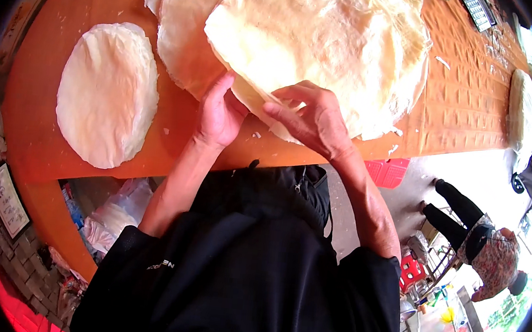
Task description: The person separates thin wrappers from a stack and places them onto another stack on the table by hand.
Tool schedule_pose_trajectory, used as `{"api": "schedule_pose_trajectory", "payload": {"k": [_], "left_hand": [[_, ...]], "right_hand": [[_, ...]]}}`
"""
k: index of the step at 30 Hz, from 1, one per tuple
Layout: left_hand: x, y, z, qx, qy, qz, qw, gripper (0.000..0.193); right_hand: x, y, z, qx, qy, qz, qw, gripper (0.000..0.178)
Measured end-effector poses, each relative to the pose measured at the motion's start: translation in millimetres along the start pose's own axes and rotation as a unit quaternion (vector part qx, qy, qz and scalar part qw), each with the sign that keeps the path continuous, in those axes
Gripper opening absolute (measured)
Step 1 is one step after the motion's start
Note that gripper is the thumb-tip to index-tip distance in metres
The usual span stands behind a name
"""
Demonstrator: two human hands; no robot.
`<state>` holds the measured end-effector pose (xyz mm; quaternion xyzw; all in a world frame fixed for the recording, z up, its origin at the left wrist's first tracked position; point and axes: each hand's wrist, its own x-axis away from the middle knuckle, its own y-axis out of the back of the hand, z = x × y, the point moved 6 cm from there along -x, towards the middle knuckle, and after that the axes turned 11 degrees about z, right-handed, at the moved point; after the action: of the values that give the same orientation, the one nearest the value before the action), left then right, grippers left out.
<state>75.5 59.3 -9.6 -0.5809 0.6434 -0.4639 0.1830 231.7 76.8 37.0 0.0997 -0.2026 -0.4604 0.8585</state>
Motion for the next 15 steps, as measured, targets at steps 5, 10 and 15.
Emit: {"api": "schedule_pose_trajectory", "payload": {"k": [5, 10, 15], "left_hand": [[2, -3, -3, -0.08, 0.009, 0.045, 0.996, 0.05], [4, -1, -2, -0.084, 0.007, -0.015, 0.996, 0.04], [5, 16, 6, -0.027, 0.028, -0.046, 0.998, 0.035]], "right_hand": [[1, 0, -14, -0.122, -0.141, 0.042, 0.982, 0.046], [1, -5, -24, -0.124, -0.134, 0.025, 0.983, 0.034], [-3, 2, -6, 0.109, 0.0, -0.052, 0.993, 0.011]]}}
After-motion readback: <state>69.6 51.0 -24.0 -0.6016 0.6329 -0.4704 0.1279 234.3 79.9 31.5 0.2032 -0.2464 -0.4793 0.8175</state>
